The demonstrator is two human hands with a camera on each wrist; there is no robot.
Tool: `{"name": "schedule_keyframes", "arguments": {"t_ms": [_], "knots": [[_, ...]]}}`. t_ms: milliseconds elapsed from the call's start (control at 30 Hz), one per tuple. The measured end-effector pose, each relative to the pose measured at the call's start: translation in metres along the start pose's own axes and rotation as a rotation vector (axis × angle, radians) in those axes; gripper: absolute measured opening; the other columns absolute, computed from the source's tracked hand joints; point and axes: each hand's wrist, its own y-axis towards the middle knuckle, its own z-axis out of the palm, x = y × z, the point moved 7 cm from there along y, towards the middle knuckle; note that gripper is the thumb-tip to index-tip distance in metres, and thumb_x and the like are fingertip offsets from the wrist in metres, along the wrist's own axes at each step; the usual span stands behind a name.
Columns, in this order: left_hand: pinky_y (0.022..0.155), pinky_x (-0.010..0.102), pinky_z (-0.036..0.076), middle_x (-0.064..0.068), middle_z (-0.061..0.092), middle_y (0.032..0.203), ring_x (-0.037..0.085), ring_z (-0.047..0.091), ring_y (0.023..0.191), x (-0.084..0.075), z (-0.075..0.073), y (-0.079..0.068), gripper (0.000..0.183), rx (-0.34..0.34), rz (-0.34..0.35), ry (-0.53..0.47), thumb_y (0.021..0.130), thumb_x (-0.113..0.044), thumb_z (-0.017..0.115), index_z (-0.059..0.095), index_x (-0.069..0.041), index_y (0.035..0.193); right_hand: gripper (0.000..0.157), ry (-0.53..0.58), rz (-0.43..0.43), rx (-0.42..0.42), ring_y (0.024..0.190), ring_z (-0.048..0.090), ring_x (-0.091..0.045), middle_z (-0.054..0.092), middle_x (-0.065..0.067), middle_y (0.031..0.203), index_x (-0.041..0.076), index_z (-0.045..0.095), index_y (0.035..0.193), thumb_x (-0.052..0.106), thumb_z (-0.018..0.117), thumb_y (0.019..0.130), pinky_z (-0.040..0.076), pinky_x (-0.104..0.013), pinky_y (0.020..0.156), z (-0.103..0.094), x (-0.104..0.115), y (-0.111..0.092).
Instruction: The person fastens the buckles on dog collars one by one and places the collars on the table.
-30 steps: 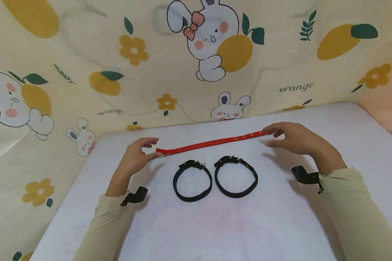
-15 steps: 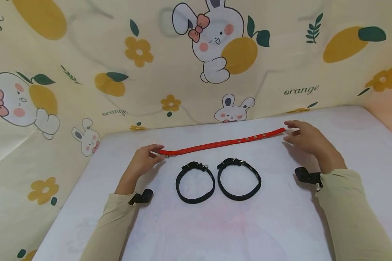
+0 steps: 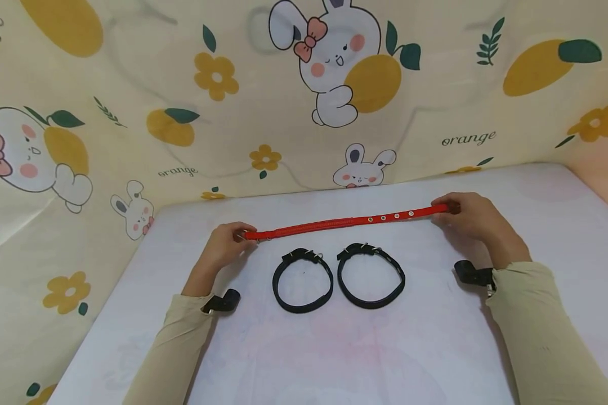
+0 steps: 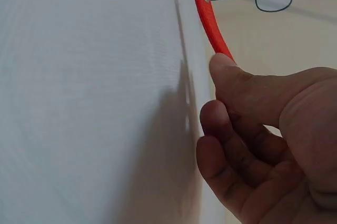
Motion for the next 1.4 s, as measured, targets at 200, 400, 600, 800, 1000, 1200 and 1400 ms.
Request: {"name": "schedule_keyframes", "arguments": {"t_ms": [200,400,600,800,1000,1200,1400], "knots": [[0.066,0.024,0.044,0.01,0.068,0.092,0.022,0.056,0.082,0.004,-0.001,0.002,0.028,-0.006,-0.01,-0.046,0.087,-0.013,0.077,0.072,-0.01,0.114,0.041,0.015,-0.032,0.0,0.104,0.047,-0.037,0.059,-0.025,0.118,0.007,0.058,0.134,0.022,0.065,0.096,0.043,-0.031,0.07,-0.003,0.003,-0.001],[0.067,0.024,0.047,0.009,0.07,0.093,0.022,0.058,0.081,0.008,-0.003,0.002,0.027,-0.011,-0.053,-0.08,0.086,-0.015,0.079,0.072,-0.011,0.112,0.038,0.033,-0.055,-0.006,0.107,0.047,-0.037,0.063,-0.023,0.116,0.005,0.06,0.13,0.023,0.065,0.097,0.043,-0.038,0.077,-0.011,0.01,-0.006],[0.07,0.026,0.048,0.01,0.071,0.097,0.023,0.06,0.087,0.009,-0.004,0.002,0.028,-0.012,-0.07,-0.099,0.085,-0.017,0.079,0.072,-0.009,0.111,0.042,0.05,-0.078,0.008,0.114,0.048,-0.04,0.064,-0.022,0.118,0.006,0.059,0.131,0.032,0.062,0.098,0.042,-0.042,0.084,-0.017,0.013,-0.013],[0.072,0.025,0.052,0.013,0.072,0.112,0.024,0.067,0.095,0.008,-0.006,0.003,0.031,-0.035,-0.042,-0.165,0.09,-0.019,0.075,0.069,-0.007,0.118,0.047,0.075,-0.095,-0.016,0.109,0.056,-0.027,0.065,-0.017,0.119,0.009,0.058,0.132,0.041,0.062,0.097,0.044,-0.033,0.08,-0.025,0.013,-0.014],[0.069,0.022,0.053,0.012,0.073,0.102,0.016,0.067,0.081,0.007,-0.007,0.006,0.03,-0.061,-0.052,-0.385,0.089,-0.012,0.075,0.07,-0.005,0.118,0.046,0.154,-0.122,-0.072,0.085,0.052,0.007,0.066,0.013,0.096,0.008,0.059,0.129,0.038,0.067,0.095,0.044,-0.016,0.073,-0.033,0.016,-0.015],[0.073,0.019,0.055,0.004,0.071,0.096,0.008,0.067,0.08,0.007,-0.003,0.006,0.034,-0.044,-0.105,-0.6,0.083,-0.003,0.079,0.071,-0.004,0.116,0.047,0.205,-0.132,-0.105,0.083,0.055,0.006,0.063,0.023,0.087,0.007,0.061,0.129,0.037,0.07,0.093,0.043,-0.014,0.072,-0.032,0.021,-0.014],[0.079,0.021,0.057,0.002,0.07,0.097,0.016,0.068,0.087,0.012,0.002,0.005,0.036,-0.05,-0.14,-0.738,0.085,-0.004,0.077,0.07,-0.005,0.12,0.055,0.226,-0.098,-0.073,0.086,0.055,0.003,0.063,0.021,0.09,0.008,0.06,0.131,0.045,0.069,0.091,0.045,-0.019,0.075,-0.023,0.026,-0.012]]}}
